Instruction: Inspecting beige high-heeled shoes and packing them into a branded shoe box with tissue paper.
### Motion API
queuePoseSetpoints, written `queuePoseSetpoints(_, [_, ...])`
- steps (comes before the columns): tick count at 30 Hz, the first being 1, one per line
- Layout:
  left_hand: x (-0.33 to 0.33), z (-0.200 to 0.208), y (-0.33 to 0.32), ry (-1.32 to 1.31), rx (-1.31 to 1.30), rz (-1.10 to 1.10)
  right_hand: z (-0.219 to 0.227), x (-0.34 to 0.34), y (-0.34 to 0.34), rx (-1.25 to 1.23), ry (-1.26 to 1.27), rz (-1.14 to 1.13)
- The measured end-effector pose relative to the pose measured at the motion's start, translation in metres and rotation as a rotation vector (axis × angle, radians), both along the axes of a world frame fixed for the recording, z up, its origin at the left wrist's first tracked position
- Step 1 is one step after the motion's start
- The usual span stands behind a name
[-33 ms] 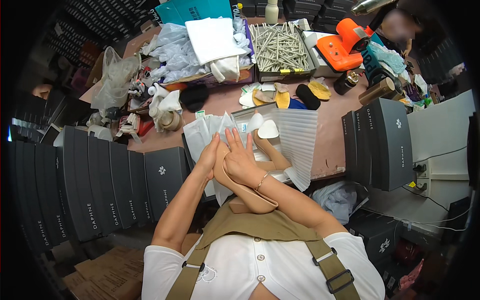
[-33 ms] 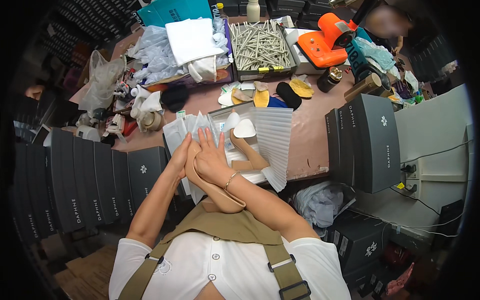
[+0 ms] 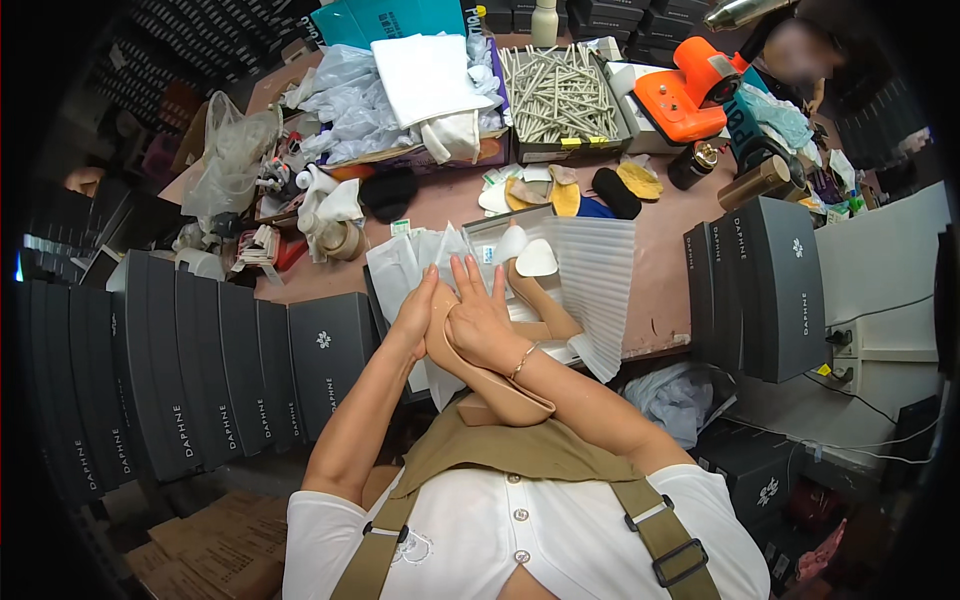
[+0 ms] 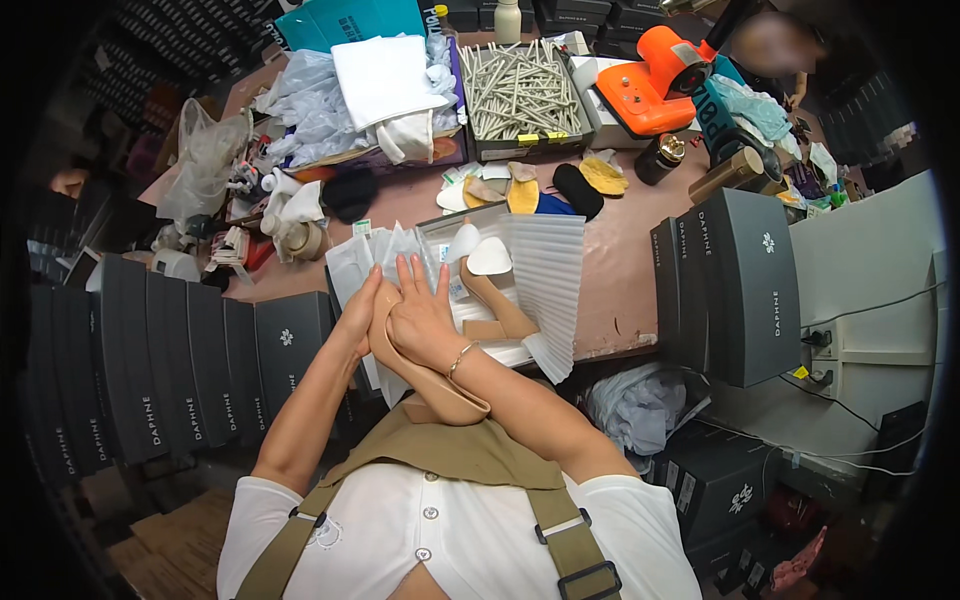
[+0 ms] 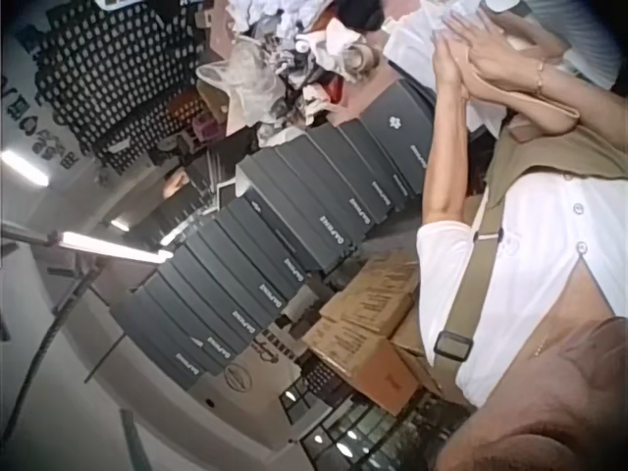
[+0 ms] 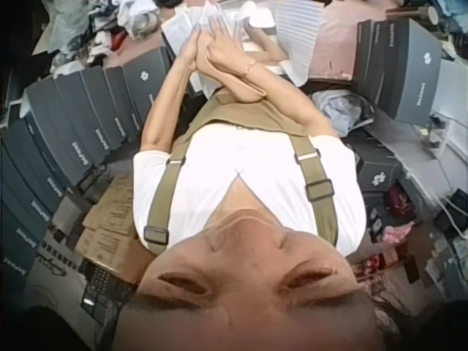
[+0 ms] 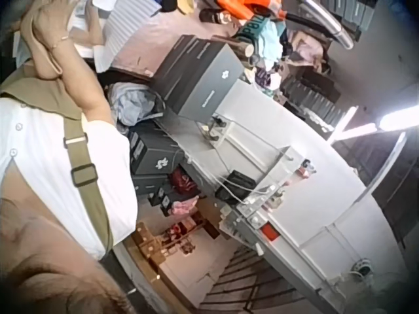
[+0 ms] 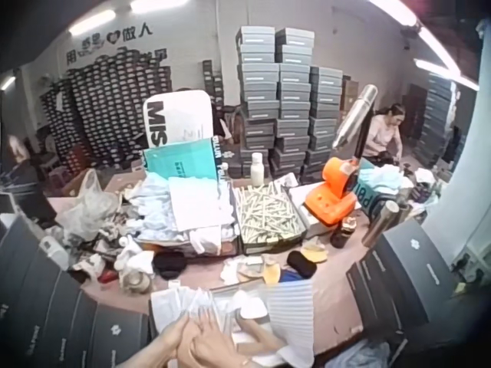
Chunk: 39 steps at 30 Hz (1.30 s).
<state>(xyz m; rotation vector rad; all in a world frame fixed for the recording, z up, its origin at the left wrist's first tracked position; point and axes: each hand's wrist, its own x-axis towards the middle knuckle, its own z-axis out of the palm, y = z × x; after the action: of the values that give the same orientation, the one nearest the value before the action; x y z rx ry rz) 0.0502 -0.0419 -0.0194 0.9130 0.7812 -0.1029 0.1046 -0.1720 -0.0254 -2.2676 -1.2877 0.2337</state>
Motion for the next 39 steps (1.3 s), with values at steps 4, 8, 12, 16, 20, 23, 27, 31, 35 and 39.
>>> queuePoseSetpoints(4, [-0.003, 0.003, 0.003, 0.02, 0.024, 0.019, 0.004, -0.002, 0.004, -0.047, 0.073, 0.012])
queuePoseSetpoints(8, [-0.008, 0.017, -0.007, -0.099, -0.001, -0.046, 0.013, -0.006, -0.007, 0.017, 0.233, 0.028])
queuePoseSetpoints(12, [-0.031, 0.031, -0.061, -0.169, -0.223, 0.275, 0.03, -0.002, -0.034, 0.086, 0.366, 0.01])
queuePoseSetpoints(16, [-0.048, 0.014, -0.081, -0.13, -0.301, 0.362, 0.015, 0.02, -0.062, 0.224, 0.689, 0.128])
queuePoseSetpoints(20, [-0.039, -0.023, -0.053, -0.182, -0.467, 0.276, -0.025, 0.101, -0.068, 0.008, -0.101, -0.191])
queuePoseSetpoints(23, [-0.033, -0.022, -0.053, -0.171, -0.445, 0.274, -0.057, 0.129, -0.077, -0.174, -0.383, -0.137])
queuePoseSetpoints(27, [-0.041, -0.027, -0.048, -0.163, -0.44, 0.323, -0.019, 0.114, -0.088, -0.065, 0.186, -0.154])
queuePoseSetpoints(31, [-0.046, -0.025, -0.059, -0.136, -0.436, 0.36, 0.027, 0.046, -0.077, 0.098, 1.222, -0.201])
queuePoseSetpoints(35, [-0.047, -0.032, -0.067, -0.203, -0.369, 0.377, -0.015, 0.015, -0.042, 0.195, 0.885, -0.293])
queuePoseSetpoints(39, [-0.047, -0.013, -0.064, -0.151, -0.229, 0.163, -0.007, 0.022, -0.042, 0.07, 0.433, -0.037])
